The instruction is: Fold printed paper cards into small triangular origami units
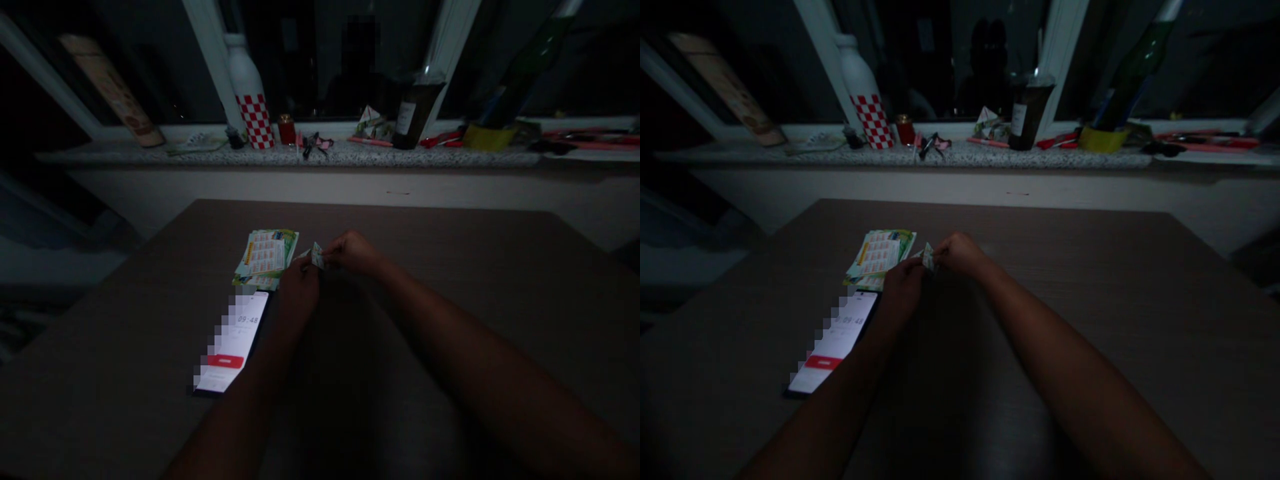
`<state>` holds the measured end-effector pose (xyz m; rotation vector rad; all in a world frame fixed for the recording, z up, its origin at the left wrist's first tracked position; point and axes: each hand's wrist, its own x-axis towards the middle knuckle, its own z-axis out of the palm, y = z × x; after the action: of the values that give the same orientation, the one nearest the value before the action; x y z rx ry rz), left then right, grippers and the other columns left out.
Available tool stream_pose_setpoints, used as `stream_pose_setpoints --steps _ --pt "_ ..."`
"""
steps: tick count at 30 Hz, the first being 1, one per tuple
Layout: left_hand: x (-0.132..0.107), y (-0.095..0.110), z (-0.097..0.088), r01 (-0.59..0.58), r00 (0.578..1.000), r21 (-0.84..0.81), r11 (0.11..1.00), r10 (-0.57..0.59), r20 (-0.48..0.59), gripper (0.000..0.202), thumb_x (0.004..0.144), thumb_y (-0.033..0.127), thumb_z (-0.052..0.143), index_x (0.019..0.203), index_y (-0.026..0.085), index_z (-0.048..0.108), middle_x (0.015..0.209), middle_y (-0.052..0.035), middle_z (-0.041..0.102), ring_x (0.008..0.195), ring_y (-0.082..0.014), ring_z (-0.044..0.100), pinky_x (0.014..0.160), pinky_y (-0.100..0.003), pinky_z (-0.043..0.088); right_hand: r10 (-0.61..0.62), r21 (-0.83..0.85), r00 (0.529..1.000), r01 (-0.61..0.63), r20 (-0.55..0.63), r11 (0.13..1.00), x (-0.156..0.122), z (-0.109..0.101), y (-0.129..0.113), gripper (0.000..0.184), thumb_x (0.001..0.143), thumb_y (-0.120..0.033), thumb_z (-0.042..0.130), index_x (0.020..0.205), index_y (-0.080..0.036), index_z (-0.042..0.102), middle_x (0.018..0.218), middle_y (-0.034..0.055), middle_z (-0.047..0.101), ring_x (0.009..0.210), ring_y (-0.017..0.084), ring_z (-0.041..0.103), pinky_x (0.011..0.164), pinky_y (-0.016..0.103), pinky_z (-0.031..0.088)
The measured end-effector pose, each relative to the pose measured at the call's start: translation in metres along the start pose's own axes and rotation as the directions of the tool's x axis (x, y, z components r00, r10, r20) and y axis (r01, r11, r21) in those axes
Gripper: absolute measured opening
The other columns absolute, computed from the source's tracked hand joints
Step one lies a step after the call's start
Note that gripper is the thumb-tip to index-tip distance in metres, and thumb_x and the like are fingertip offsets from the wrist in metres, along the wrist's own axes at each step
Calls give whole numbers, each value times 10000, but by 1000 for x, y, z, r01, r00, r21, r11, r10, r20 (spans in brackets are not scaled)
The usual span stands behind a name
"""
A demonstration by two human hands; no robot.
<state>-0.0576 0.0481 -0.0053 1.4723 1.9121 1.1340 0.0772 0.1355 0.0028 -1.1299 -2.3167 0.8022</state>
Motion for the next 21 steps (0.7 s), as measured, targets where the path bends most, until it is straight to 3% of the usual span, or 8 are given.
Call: stream_pose_setpoints --steps 10,21 --pt "1 -4 4 -21 1000 36 999 22 -18 327 820 215 464 1057 131 672 1068 -105 699 1023 -239 621 920 -386 460 1 -131 1000 2 21 991 -4 0 -8 159 785 -120 615 788 -133 774 617 7 686 560 91 569 542 184 342" --pt "1 0 5 -11 1000 55 998 11 0 351 831 202 456 1089 107 675 1057 -118 712 1007 -240 645 906 -367 482 32 -333 998 -10 59 943 -2 5 -21 192 800 -122 571 817 -141 762 789 82 742 694 158 641 613 223 397"
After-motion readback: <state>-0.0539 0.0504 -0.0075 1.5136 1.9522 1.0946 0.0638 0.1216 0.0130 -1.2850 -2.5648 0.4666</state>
